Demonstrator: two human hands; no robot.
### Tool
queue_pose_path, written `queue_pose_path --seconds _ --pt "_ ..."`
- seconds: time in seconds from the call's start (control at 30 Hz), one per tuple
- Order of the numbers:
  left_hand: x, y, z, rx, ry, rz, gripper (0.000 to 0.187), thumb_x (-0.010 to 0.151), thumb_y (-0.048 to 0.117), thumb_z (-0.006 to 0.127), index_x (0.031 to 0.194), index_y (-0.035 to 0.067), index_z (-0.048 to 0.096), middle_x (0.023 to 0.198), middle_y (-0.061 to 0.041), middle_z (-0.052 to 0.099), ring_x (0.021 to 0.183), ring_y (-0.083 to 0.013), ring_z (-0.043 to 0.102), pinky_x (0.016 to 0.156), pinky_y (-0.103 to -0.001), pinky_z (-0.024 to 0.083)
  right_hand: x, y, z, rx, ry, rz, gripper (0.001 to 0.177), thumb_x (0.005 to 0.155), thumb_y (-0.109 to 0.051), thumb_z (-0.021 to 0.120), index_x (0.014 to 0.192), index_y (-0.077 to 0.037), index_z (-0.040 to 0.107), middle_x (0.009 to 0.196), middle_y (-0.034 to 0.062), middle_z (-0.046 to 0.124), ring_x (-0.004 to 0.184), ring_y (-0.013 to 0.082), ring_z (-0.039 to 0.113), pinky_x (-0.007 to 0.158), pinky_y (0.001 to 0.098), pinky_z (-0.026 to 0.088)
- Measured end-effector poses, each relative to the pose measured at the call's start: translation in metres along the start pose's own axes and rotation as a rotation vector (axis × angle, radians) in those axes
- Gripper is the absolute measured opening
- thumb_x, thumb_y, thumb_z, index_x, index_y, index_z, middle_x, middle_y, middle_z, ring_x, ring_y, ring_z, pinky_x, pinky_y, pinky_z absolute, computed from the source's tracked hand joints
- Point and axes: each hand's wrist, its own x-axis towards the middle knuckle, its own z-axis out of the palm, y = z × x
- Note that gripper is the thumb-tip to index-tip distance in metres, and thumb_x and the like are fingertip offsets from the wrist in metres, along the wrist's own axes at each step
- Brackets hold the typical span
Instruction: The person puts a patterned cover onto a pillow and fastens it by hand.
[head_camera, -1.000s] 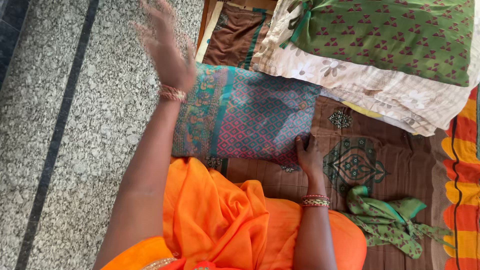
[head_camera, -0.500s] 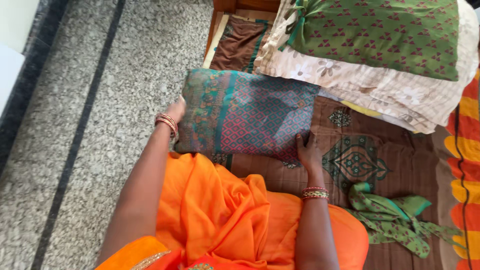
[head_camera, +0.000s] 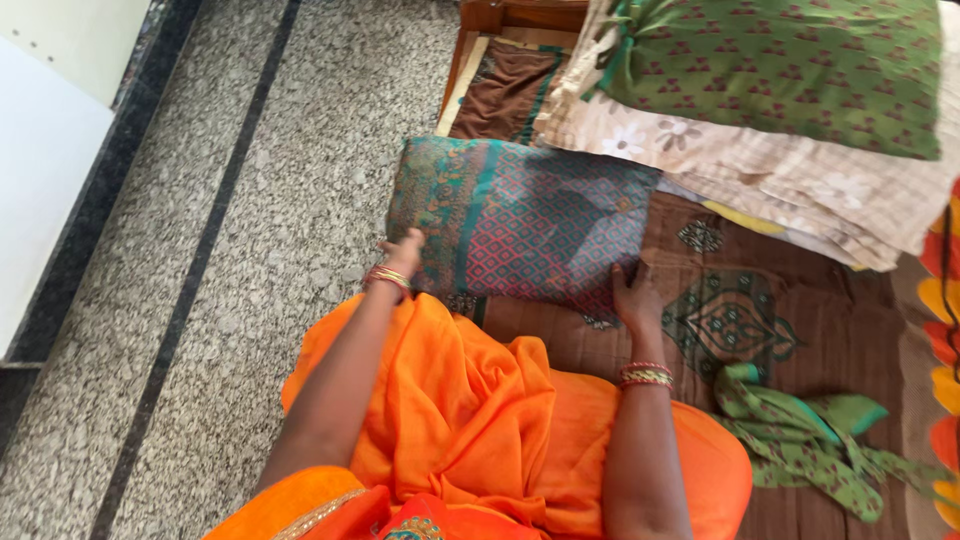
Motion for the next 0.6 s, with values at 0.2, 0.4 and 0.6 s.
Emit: queue_pose_path --seconds 0.2,0.4,0.6 --pt "0.018 -0.004 -0.032 -0.167 0.348 0.086 0.088 0.094 0.052 0.053 0.157 0.0 0.02 0.165 -0.026 0.022 0.154 -0.0411 0.022 0.123 -0.053 0.015 0.001 0.009 0.014 0.079 0.085 -0.036 0.076 0.1 -0.055 0.052 0.151 -0.001 0.04 0.122 0.0363 0.064 0.111 0.0547 0.062 0.096 0.059 0.047" --pt "-0.142 0.101 -0.057 -0.455 0.626 0.992 0.078 0.112 0.038 0.051 0.167 -0.003 0.012 0.176 -0.027 0.01 0.165 -0.0419 0.006 0.135 -0.05 0.005 -0.007 0.008 0.012 0.184 0.121 -0.027 0.074 0.097 -0.057 0.055 0.148 -0.004 0.046 0.126 0.0303 0.065 0.115 0.049 0.063 0.097 0.054 0.05" --pt "-0.191 0.113 -0.019 -0.574 0.6 1.459 0.078 0.117 0.034 0.048 0.17 0.008 -0.003 0.179 -0.017 0.004 0.164 -0.032 0.009 0.137 -0.045 0.009 -0.004 0.016 0.021 0.15 0.167 -0.012 0.074 0.096 -0.057 0.057 0.144 -0.002 0.05 0.127 0.03 0.065 0.114 0.0491 0.063 0.097 0.0534 0.049"
